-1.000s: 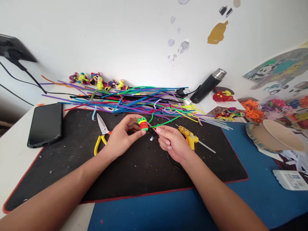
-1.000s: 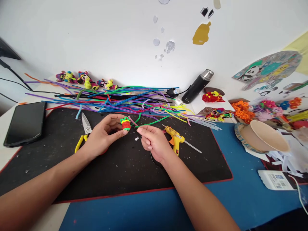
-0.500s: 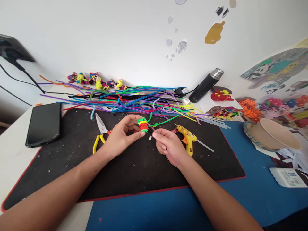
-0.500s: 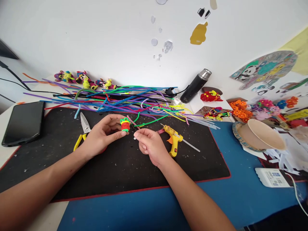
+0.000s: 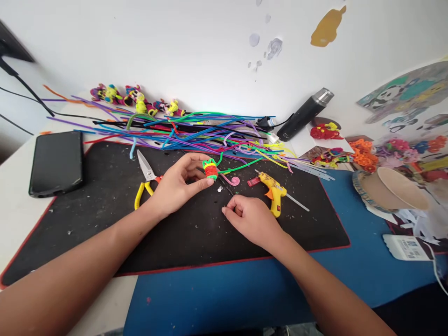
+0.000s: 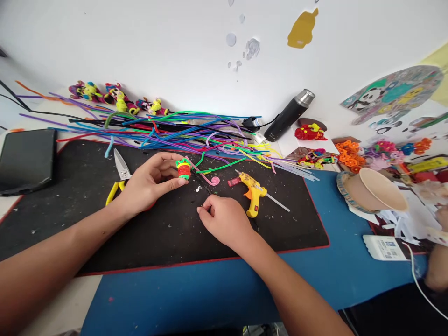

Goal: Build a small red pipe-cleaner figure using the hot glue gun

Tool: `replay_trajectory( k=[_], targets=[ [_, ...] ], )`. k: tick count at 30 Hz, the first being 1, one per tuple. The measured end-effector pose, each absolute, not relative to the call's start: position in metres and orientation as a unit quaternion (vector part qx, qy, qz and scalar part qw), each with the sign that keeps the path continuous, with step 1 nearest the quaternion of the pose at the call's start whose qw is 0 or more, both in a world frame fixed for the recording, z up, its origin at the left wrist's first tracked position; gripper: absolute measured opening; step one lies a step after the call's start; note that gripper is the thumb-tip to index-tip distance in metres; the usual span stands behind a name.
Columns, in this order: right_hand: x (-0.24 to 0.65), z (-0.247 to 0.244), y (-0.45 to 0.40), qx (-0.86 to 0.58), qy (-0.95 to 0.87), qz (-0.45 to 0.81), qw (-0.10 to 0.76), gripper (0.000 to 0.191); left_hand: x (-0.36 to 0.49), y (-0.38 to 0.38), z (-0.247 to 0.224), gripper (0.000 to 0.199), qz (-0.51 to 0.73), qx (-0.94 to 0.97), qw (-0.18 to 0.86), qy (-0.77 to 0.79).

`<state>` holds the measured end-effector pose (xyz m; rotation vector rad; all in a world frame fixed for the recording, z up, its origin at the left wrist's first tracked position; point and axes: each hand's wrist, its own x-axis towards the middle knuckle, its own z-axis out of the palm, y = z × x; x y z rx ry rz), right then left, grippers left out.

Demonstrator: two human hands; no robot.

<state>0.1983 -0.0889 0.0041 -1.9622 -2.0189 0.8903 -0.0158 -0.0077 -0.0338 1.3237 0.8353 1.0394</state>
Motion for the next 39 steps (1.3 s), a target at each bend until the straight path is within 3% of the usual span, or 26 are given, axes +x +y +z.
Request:
replay_trajectory(
  k=[4, 11, 28, 39],
  targets=[
    [0.2, 0.002, -0.09, -0.648, -0.691, 0.305, 0.093, 0.022, -0.016, -0.008, -0.034, 0.053, 0.448, 0.569, 0.592, 0.352],
    [0.22, -0.003, -0.092, -0.628, -0.663, 0.371, 0.171, 0.013, -0.015, -0.007, -0.033, 0.055, 0.446, 0.565, 0.596, 0.356],
    [0.215, -0.003, -0.092, -0.566, -0.773, 0.276, 0.077, 0.01, -0.015, -0.006, -0.031, 0.056, 0.426, 0.577, 0.592, 0.368],
    [0.212, -0.003, -0.091, -0.568, -0.771, 0.278, 0.08, 0.01, -0.014, -0.007, -0.03, 0.057, 0.425, 0.58, 0.59, 0.368]
  ],
)
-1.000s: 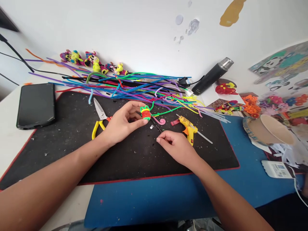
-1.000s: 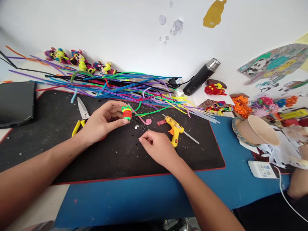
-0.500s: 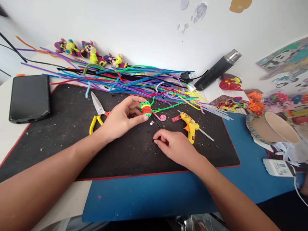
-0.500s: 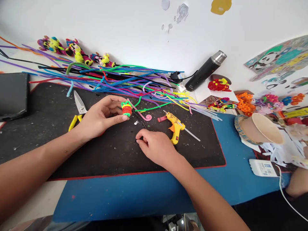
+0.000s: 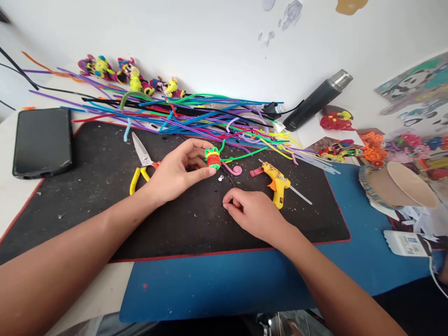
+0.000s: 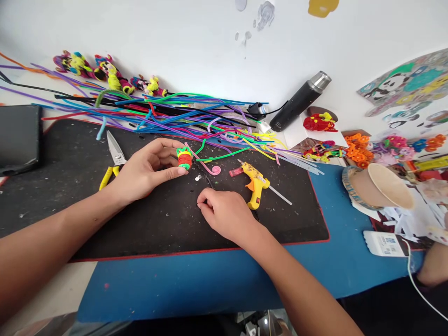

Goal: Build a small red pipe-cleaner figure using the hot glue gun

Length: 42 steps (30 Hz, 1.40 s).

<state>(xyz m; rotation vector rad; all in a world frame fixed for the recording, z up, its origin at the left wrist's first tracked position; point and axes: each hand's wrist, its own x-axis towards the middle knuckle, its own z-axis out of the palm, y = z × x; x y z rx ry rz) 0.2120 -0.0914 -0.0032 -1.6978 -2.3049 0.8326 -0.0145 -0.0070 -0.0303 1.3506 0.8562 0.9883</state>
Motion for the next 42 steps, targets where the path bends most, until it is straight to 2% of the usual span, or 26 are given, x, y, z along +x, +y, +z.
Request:
replay_trajectory(
  k=[7, 12, 17, 22, 42],
  targets=[
    [0.213, -0.007, -0.094, -0.571, -0.754, 0.301, 0.117, 0.01, -0.015, -0.007, -0.029, 0.058, 0.42, 0.579, 0.593, 0.37],
    [0.214, -0.009, -0.089, -0.595, -0.691, 0.336, 0.236, 0.007, -0.015, -0.008, -0.027, 0.055, 0.407, 0.585, 0.598, 0.367],
    [0.204, -0.002, -0.069, -0.592, -0.649, 0.31, 0.364, 0.009, -0.017, -0.009, -0.026, 0.057, 0.392, 0.586, 0.609, 0.364],
    [0.188, 0.004, -0.053, -0.571, -0.626, 0.307, 0.434, 0.01, -0.017, -0.01, -0.026, 0.054, 0.385, 0.596, 0.601, 0.369],
    [0.187, -0.007, -0.051, -0.591, -0.647, 0.268, 0.4, 0.013, -0.017, -0.011, -0.024, 0.049, 0.376, 0.629, 0.567, 0.377]
  ],
)
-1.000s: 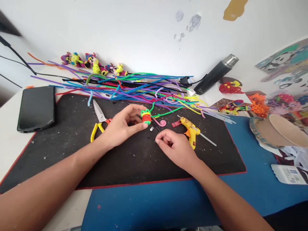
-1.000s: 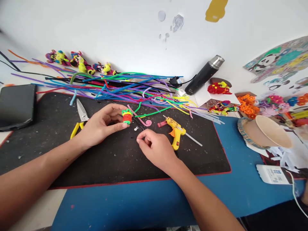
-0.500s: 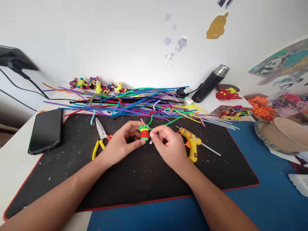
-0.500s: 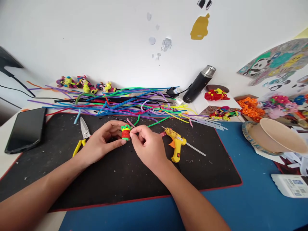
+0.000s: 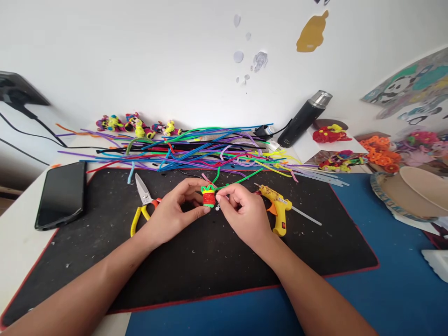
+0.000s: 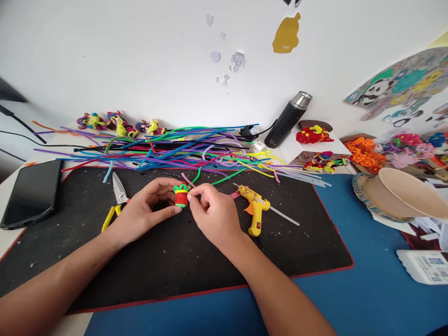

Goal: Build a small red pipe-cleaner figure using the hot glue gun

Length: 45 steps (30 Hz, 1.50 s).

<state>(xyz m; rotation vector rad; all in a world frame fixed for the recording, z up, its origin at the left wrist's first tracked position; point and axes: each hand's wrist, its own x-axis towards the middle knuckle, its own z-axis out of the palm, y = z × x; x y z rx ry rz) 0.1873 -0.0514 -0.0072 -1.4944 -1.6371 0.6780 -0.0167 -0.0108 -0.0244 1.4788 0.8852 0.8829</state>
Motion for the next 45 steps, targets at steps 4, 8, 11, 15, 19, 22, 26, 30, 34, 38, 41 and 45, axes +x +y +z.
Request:
replay_trajectory(
  k=[4, 8, 11, 15, 19, 22, 26, 30, 34, 38, 41, 45],
  targets=[
    [0.1862, -0.0079, -0.052, -0.592, -0.649, 0.261, 0.4, 0.013, -0.0162, -0.011, -0.0234, 0.048, 0.374, 0.633, 0.565, 0.375],
    [0.1858, -0.0084, -0.0529, -0.592, -0.654, 0.248, 0.401, 0.013, -0.0161, -0.0115, -0.0226, 0.047, 0.372, 0.638, 0.557, 0.379],
    [0.1859, -0.0093, -0.0533, -0.59, -0.656, 0.245, 0.403, 0.013, -0.0165, -0.0119, -0.023, 0.047, 0.369, 0.641, 0.556, 0.38],
    [0.1858, -0.0103, -0.0527, -0.59, -0.655, 0.244, 0.404, 0.012, -0.0168, -0.0119, -0.0242, 0.047, 0.369, 0.642, 0.557, 0.377],
    [0.1857, -0.0099, -0.0519, -0.588, -0.657, 0.242, 0.405, 0.012, -0.0166, -0.0119, -0.0249, 0.047, 0.367, 0.645, 0.556, 0.375],
    [0.1857, -0.0093, -0.0518, -0.59, -0.659, 0.24, 0.4, 0.012, -0.0163, -0.0122, -0.0244, 0.046, 0.366, 0.645, 0.555, 0.376],
    [0.1855, -0.0097, -0.0524, -0.59, -0.663, 0.236, 0.396, 0.012, -0.016, -0.0126, -0.023, 0.046, 0.365, 0.648, 0.551, 0.379],
    [0.1853, -0.0119, -0.053, -0.589, -0.668, 0.231, 0.392, 0.012, -0.016, -0.0127, -0.0231, 0.046, 0.364, 0.651, 0.548, 0.378],
    [0.1854, -0.0139, -0.0531, -0.591, -0.667, 0.225, 0.394, 0.012, -0.0161, -0.0128, -0.0243, 0.045, 0.364, 0.655, 0.545, 0.377],
    [0.1854, -0.0137, -0.053, -0.578, -0.673, 0.215, 0.409, 0.012, -0.0164, -0.013, -0.025, 0.044, 0.363, 0.658, 0.541, 0.379],
    [0.1855, -0.013, -0.0529, -0.573, -0.676, 0.213, 0.412, 0.013, -0.0166, -0.0134, -0.025, 0.043, 0.363, 0.661, 0.536, 0.379],
    [0.1862, -0.0127, -0.0527, -0.57, -0.678, 0.213, 0.413, 0.012, -0.0168, -0.0137, -0.0259, 0.042, 0.361, 0.665, 0.534, 0.377]
  ],
)
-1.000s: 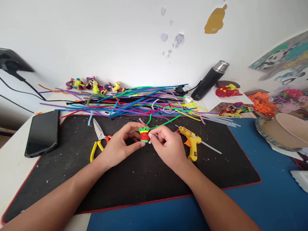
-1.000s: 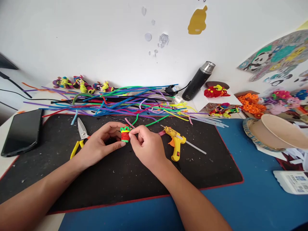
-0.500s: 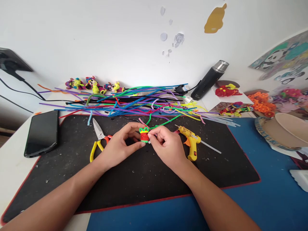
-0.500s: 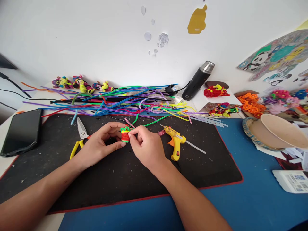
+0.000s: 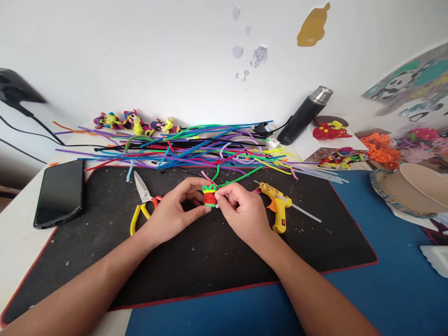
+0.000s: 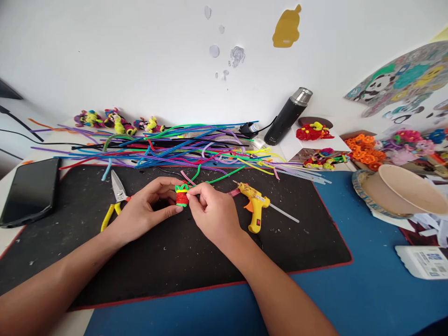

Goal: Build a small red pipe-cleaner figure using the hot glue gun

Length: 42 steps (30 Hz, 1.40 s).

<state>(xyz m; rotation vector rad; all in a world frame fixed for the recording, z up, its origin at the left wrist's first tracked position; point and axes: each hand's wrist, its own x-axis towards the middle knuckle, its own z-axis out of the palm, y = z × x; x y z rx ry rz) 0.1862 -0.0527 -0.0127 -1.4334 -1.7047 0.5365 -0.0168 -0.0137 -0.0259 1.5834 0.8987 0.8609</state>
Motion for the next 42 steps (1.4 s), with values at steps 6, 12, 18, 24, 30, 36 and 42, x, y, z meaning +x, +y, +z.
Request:
replay_trajectory(
  k=[6, 12, 18, 24, 30, 36, 42],
  targets=[
    [0.1876, -0.0146, -0.0526, -0.567, -0.681, 0.208, 0.413, 0.013, -0.0172, -0.0132, -0.0287, 0.043, 0.366, 0.663, 0.535, 0.375],
    [0.1879, -0.0159, -0.0531, -0.571, -0.678, 0.214, 0.411, 0.013, -0.0167, -0.0128, -0.0285, 0.044, 0.368, 0.66, 0.537, 0.374],
    [0.1893, -0.0132, -0.0559, -0.576, -0.665, 0.216, 0.424, 0.016, -0.0167, -0.013, -0.0273, 0.044, 0.368, 0.654, 0.544, 0.375],
    [0.1903, -0.0123, -0.059, -0.554, -0.672, 0.215, 0.441, 0.019, -0.0159, -0.0119, -0.0276, 0.046, 0.369, 0.653, 0.543, 0.378],
    [0.19, -0.0122, -0.0603, -0.544, -0.683, 0.217, 0.437, 0.021, -0.0162, -0.0124, -0.0278, 0.044, 0.365, 0.654, 0.543, 0.378],
    [0.1892, -0.0104, -0.0603, -0.541, -0.688, 0.221, 0.43, 0.021, -0.0166, -0.0127, -0.0283, 0.045, 0.358, 0.661, 0.538, 0.381],
    [0.1883, -0.0092, -0.0614, -0.545, -0.688, 0.232, 0.42, 0.023, -0.0164, -0.0129, -0.0277, 0.045, 0.353, 0.664, 0.536, 0.383]
  ],
)
